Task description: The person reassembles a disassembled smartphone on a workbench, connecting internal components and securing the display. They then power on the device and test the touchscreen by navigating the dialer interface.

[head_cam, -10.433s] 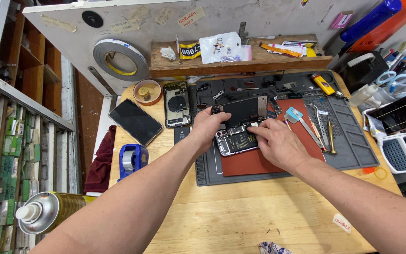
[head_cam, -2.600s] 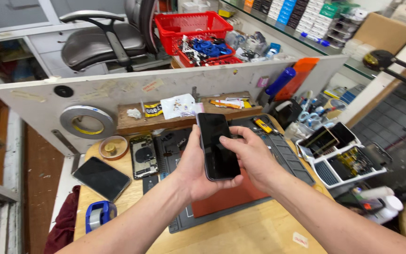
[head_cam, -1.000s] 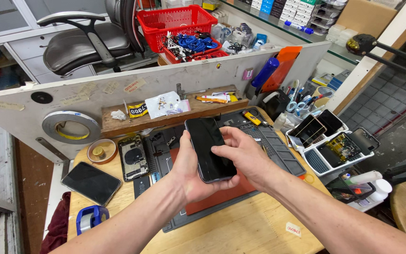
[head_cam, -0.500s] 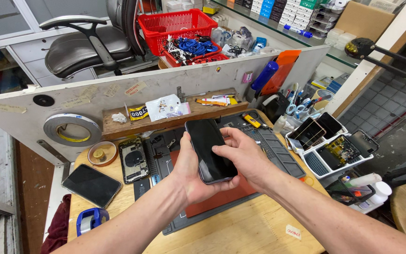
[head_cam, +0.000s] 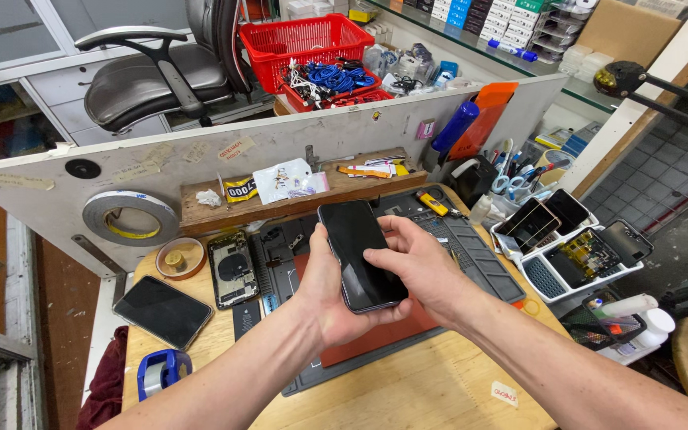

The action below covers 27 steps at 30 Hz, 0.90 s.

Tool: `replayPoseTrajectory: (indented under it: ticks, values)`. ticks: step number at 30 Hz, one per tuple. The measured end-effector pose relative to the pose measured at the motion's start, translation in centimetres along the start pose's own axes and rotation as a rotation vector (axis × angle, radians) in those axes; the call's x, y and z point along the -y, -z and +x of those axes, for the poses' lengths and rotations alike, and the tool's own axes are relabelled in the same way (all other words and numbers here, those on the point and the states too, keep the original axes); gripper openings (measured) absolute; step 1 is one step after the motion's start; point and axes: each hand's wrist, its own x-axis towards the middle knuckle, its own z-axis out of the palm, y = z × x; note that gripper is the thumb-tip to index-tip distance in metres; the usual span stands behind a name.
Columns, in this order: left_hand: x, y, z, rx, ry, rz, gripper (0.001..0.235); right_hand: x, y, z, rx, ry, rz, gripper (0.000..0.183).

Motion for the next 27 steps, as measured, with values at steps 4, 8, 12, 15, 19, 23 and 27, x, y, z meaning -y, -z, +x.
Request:
replayPoseTrajectory:
  ticks: [4, 8, 12, 15, 19, 23, 27]
  values:
    - [-0.1, 0.2, 0.1, 0.046, 0.003, -0.001, 0.099, 0.1, -0.1, 0.1, 0.001, 0.004, -0.018, 0.052]
    - [-0.2, 0.4, 0.0, 0.097, -0.006, -0.002, 0.097, 0.4, -0.3, 0.0, -0.002, 0.013, -0.021, 0.056]
    - [-0.3, 0.5, 0.0, 0.118, -0.022, 0.01, 0.098, 0.7, -0.5, -0.2, -0.013, 0.011, -0.022, 0.06]
    - [-0.2, 0.5, -0.2, 0.098, -0.015, 0.003, 0.1, 0.8, -0.7, -0.4, -0.013, 0.015, -0.025, 0.06]
    - [-0.1, 0.3, -0.4, 0.123, -0.024, 0.008, 0.101, 1.0, -0.8, -0.7, -0.025, 0.024, -0.047, 0.059]
    - [-0.1, 0.2, -0.6, 0.146, -0.03, 0.023, 0.102, 1.1, -0.9, -0.7, -0.022, 0.037, -0.038, 0.059]
    - [0.0, 0.3, -0.5, 0.158, -0.035, 0.008, 0.102, 0.9, -0.8, -0.6, -0.028, 0.022, -0.026, 0.054]
